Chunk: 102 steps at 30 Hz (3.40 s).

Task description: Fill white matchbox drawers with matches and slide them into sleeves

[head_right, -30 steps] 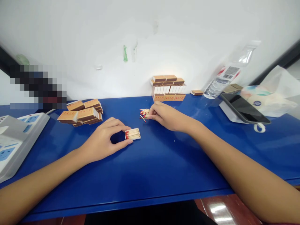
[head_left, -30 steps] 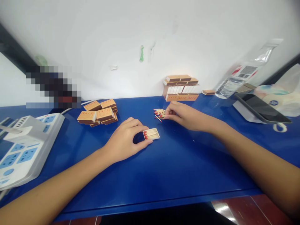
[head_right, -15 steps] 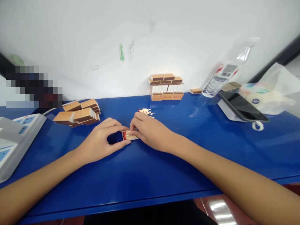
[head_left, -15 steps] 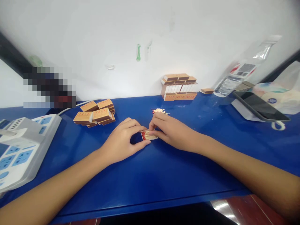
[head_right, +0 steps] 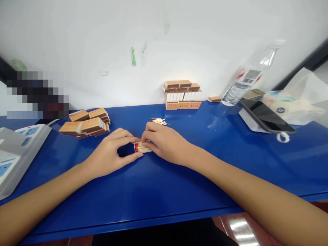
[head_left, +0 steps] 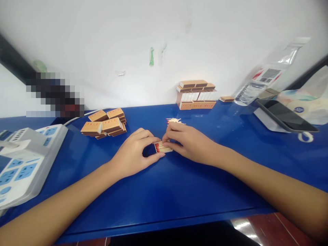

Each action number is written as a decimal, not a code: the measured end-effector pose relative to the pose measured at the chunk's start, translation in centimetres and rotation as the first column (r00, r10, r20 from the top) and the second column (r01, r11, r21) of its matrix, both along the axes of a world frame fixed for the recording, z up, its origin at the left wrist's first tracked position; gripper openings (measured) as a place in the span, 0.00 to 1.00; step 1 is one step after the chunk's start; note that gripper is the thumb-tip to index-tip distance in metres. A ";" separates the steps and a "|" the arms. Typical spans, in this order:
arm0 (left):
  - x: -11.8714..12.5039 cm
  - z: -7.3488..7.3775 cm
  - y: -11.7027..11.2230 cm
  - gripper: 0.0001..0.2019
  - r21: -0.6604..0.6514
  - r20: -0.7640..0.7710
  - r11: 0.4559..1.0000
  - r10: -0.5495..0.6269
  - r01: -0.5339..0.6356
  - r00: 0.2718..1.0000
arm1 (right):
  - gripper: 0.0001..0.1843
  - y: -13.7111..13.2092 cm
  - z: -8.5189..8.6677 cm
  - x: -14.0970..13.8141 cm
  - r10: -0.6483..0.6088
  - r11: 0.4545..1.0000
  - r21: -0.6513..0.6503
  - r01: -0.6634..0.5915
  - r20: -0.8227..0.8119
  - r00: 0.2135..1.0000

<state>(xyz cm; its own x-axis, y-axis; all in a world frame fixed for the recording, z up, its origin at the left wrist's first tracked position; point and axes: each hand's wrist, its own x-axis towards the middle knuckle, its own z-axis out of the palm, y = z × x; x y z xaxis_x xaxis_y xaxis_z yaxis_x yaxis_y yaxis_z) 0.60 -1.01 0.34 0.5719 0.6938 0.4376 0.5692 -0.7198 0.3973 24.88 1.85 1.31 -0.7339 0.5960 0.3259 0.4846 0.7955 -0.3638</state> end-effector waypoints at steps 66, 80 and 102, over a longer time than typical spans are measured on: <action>0.0 -0.2 0.0 0.13 0.010 0.000 1.000 0.029 -0.029 1.000 | 0.09 -0.6 0.4 0.3 -0.045 0.984 0.180 0.000 0.242 0.969; 0.0 0.0 -0.1 0.13 -0.003 0.004 0.999 0.037 -0.037 0.999 | 0.07 0.7 2.9 2.7 -0.057 0.954 -0.279 0.111 0.193 0.980; -0.1 0.0 -0.1 0.14 0.008 0.002 1.000 0.024 -0.024 1.000 | 0.06 0.1 2.3 0.9 -0.024 0.982 -0.181 0.046 0.119 0.993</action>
<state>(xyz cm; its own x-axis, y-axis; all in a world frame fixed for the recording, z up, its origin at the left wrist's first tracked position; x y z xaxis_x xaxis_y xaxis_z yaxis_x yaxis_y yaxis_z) 0.54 -1.10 0.31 0.5544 0.7036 0.4445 0.5853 -0.7093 0.3928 25.79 1.92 3.58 -0.7377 0.6639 0.1228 0.5585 0.7022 -0.4416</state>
